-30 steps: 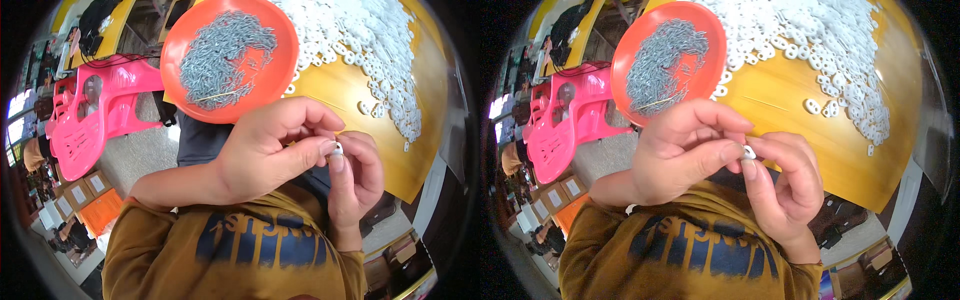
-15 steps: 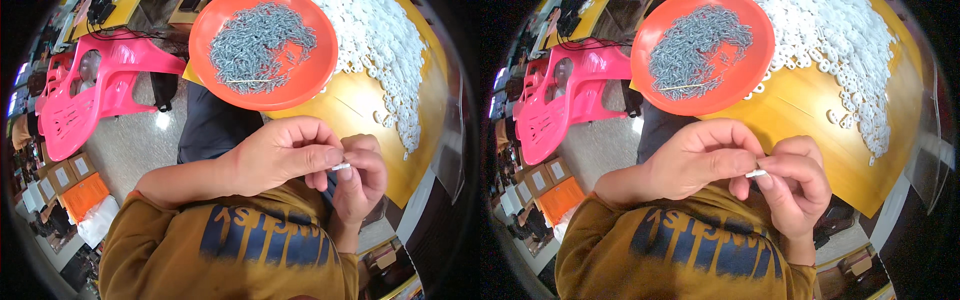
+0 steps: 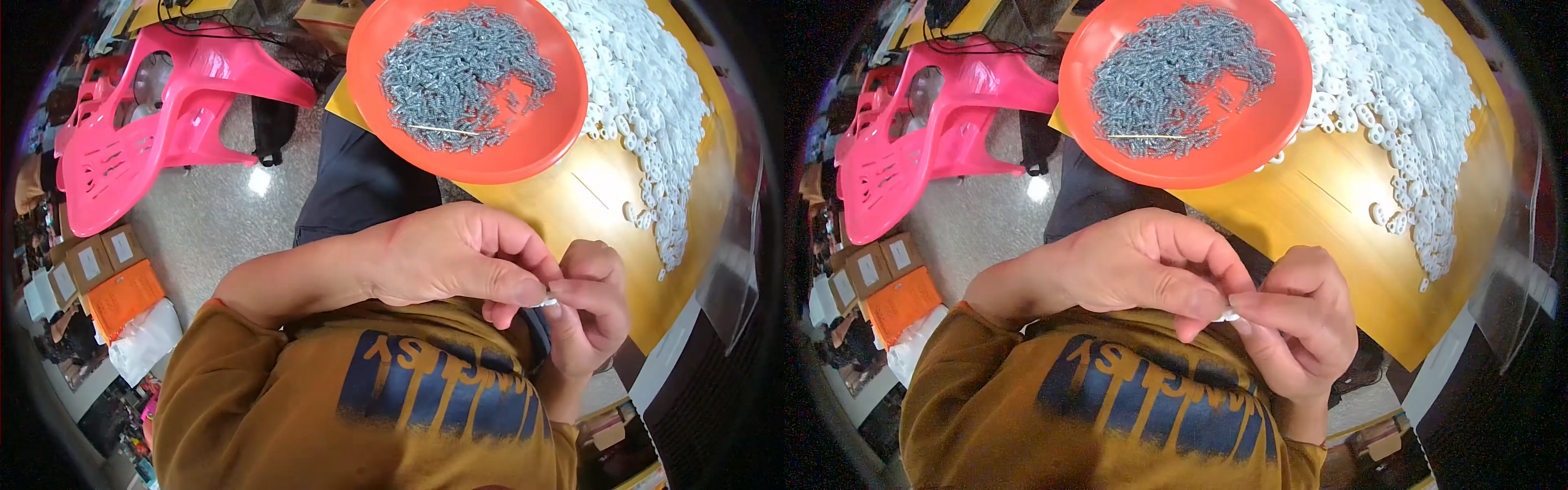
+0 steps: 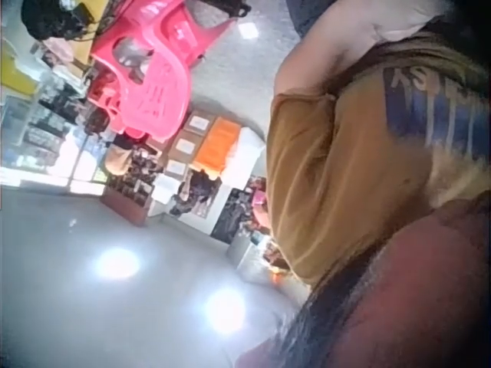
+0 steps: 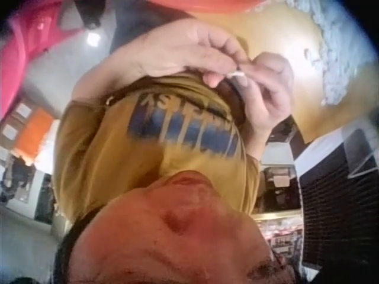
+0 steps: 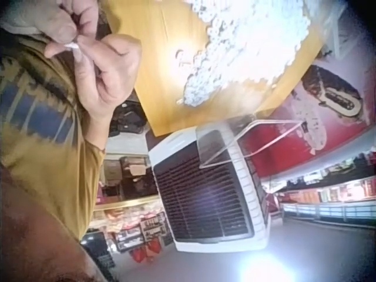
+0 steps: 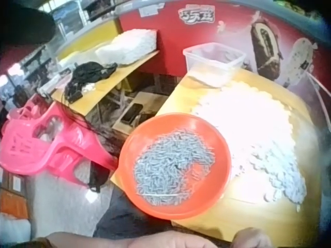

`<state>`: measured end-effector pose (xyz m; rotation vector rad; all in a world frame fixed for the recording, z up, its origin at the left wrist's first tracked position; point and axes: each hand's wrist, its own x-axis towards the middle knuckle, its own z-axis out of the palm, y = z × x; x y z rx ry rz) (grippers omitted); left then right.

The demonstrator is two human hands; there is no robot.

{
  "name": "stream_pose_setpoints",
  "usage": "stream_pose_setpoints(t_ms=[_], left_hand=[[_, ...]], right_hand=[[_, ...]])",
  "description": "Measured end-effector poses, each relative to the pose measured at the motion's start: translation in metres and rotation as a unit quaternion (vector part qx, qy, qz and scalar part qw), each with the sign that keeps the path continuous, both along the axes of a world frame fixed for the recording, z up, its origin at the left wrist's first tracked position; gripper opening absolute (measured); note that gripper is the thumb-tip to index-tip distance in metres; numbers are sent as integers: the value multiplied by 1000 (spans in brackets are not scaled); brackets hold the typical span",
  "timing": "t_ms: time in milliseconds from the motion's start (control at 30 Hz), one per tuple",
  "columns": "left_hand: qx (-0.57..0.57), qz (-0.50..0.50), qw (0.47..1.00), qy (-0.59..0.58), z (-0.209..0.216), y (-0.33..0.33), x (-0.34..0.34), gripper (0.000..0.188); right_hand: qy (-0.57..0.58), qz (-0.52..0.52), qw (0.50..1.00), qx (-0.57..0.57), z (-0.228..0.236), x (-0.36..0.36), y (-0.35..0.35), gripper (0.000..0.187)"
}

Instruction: Assembling small white plastic components by manually inserting metal screws into them.

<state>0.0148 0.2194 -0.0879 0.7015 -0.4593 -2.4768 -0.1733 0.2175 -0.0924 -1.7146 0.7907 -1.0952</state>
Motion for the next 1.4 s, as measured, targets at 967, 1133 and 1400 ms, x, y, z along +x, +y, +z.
stream_pose_setpoints(t_ms=[967,1133,1400], left_hand=[[-11,57,997,60,-46,21,21,15],[0,52,996,66,-50,22,19,15],[6,50,997,64,-52,22,16,14]], right_hand=[[506,16,812,-289,17,55,-97,17],[518,29,812,-267,20,53,-95,16],[549,47,793,-261,20,53,-95,12]])
